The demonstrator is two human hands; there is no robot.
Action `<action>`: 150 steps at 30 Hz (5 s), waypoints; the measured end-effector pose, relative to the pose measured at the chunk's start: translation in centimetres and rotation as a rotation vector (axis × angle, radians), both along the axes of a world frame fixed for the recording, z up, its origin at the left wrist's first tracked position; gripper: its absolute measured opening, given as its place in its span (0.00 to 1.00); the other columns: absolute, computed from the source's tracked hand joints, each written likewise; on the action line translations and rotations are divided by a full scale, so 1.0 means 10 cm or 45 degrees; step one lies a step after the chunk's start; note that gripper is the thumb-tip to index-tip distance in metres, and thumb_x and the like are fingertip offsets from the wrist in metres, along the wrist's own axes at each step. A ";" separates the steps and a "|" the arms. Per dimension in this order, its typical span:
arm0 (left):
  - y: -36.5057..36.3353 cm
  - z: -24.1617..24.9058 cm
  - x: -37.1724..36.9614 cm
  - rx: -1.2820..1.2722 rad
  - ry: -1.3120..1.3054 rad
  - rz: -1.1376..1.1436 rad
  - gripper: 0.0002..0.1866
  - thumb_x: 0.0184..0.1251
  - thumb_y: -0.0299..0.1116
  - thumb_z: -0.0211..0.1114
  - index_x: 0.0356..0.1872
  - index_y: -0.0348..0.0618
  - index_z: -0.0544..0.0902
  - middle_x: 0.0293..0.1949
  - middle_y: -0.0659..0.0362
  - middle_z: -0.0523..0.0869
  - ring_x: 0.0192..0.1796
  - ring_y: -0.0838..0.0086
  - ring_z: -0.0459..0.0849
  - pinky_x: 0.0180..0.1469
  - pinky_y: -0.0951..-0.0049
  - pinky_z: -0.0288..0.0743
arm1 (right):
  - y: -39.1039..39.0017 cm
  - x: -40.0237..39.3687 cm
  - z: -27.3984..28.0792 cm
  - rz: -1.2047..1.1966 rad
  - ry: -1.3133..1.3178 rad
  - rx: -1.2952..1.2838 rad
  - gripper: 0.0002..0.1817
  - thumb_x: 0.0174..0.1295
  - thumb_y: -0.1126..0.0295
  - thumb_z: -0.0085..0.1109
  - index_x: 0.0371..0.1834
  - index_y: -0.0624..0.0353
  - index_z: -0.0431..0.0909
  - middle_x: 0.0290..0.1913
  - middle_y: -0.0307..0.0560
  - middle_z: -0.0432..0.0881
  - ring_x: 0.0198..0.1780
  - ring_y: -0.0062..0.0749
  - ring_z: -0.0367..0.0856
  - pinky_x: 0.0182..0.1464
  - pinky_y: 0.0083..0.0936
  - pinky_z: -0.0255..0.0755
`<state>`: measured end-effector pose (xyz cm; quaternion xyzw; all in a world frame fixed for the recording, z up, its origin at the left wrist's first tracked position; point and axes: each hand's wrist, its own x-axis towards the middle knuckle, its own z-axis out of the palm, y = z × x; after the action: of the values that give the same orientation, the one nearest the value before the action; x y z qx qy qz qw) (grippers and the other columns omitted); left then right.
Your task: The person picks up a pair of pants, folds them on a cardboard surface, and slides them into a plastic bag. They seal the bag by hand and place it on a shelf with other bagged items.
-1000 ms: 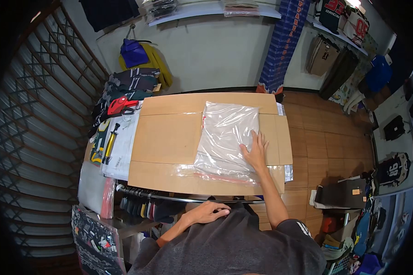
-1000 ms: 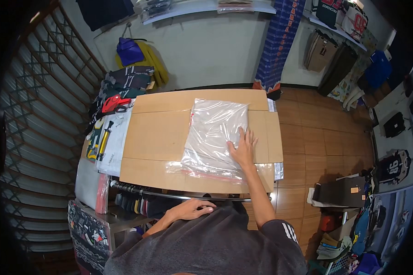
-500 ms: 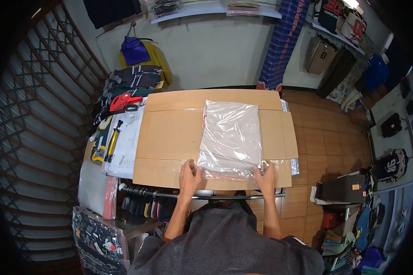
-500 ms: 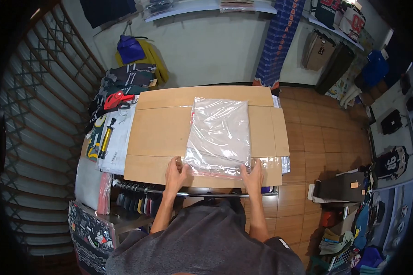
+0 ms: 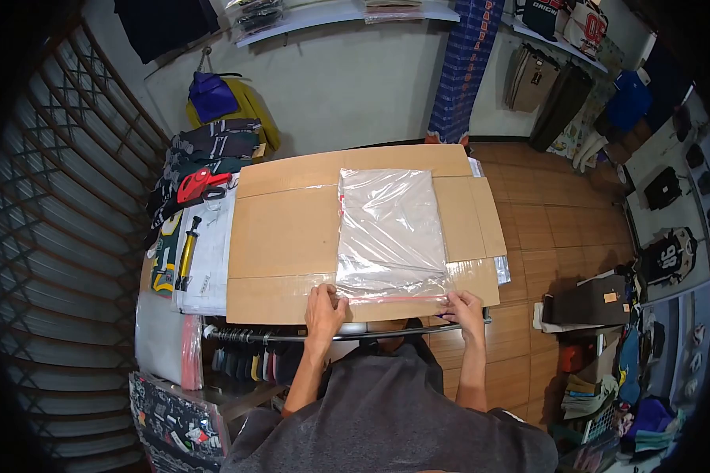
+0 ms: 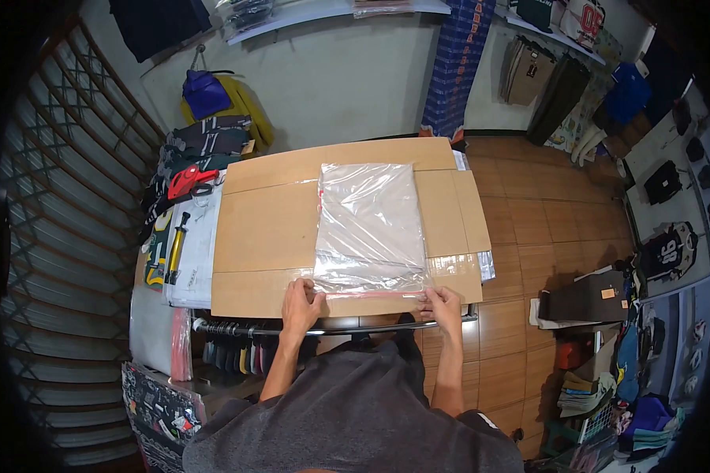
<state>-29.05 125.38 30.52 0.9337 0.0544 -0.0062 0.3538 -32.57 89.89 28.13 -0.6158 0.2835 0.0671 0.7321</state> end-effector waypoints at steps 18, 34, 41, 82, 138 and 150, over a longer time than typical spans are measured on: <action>-0.11 -0.14 0.05 0.096 -0.094 0.036 0.17 0.65 0.37 0.75 0.46 0.37 0.81 0.45 0.45 0.84 0.54 0.48 0.82 0.56 0.50 0.77 | -0.04 0.00 -0.04 0.136 -0.036 -0.152 0.11 0.80 0.62 0.59 0.46 0.60 0.81 0.41 0.49 0.91 0.35 0.30 0.92 0.35 0.21 0.81; -0.19 -0.19 -0.03 0.056 -0.264 0.018 0.16 0.65 0.31 0.74 0.47 0.34 0.78 0.38 0.44 0.84 0.46 0.46 0.83 0.53 0.50 0.77 | -0.07 -0.01 -0.03 0.134 -0.033 -0.105 0.11 0.79 0.61 0.61 0.46 0.57 0.81 0.41 0.45 0.91 0.35 0.28 0.92 0.36 0.21 0.80; -0.09 -0.22 0.02 -0.017 -0.224 -0.069 0.14 0.66 0.27 0.70 0.49 0.34 0.77 0.40 0.43 0.82 0.50 0.44 0.81 0.55 0.47 0.75 | -0.07 -0.01 -0.07 0.118 -0.035 -0.117 0.09 0.78 0.63 0.61 0.45 0.57 0.80 0.40 0.46 0.90 0.34 0.28 0.92 0.34 0.20 0.80; 0.12 -0.26 0.17 -0.490 -0.129 -0.085 0.11 0.75 0.30 0.65 0.48 0.31 0.80 0.37 0.50 0.88 0.39 0.64 0.88 0.46 0.64 0.81 | -0.06 -0.01 -0.10 0.092 -0.052 -0.129 0.11 0.78 0.63 0.60 0.45 0.60 0.81 0.39 0.42 0.88 0.34 0.30 0.92 0.34 0.19 0.78; -0.16 -0.41 -0.14 -0.897 -0.045 0.162 0.25 0.68 0.24 0.74 0.58 0.33 0.67 0.32 0.47 0.91 0.36 0.68 0.94 0.36 0.71 0.83 | 0.00 -0.05 -0.15 0.033 -0.125 -0.019 0.14 0.80 0.60 0.60 0.46 0.62 0.81 0.37 0.45 0.88 0.36 0.30 0.91 0.36 0.24 0.85; -0.15 -0.34 -0.15 -0.563 -0.015 0.062 0.31 0.66 0.30 0.73 0.68 0.23 0.78 0.42 0.35 0.92 0.41 0.57 0.95 0.46 0.63 0.86 | 0.01 -0.07 0.07 0.044 -0.021 0.010 0.14 0.76 0.60 0.65 0.47 0.62 0.83 0.40 0.46 0.90 0.38 0.30 0.91 0.39 0.24 0.84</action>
<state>-30.56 123.85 27.14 0.8318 0.0723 -0.0038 0.5504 -33.25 90.02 28.81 -0.6181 0.2666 0.0758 0.7356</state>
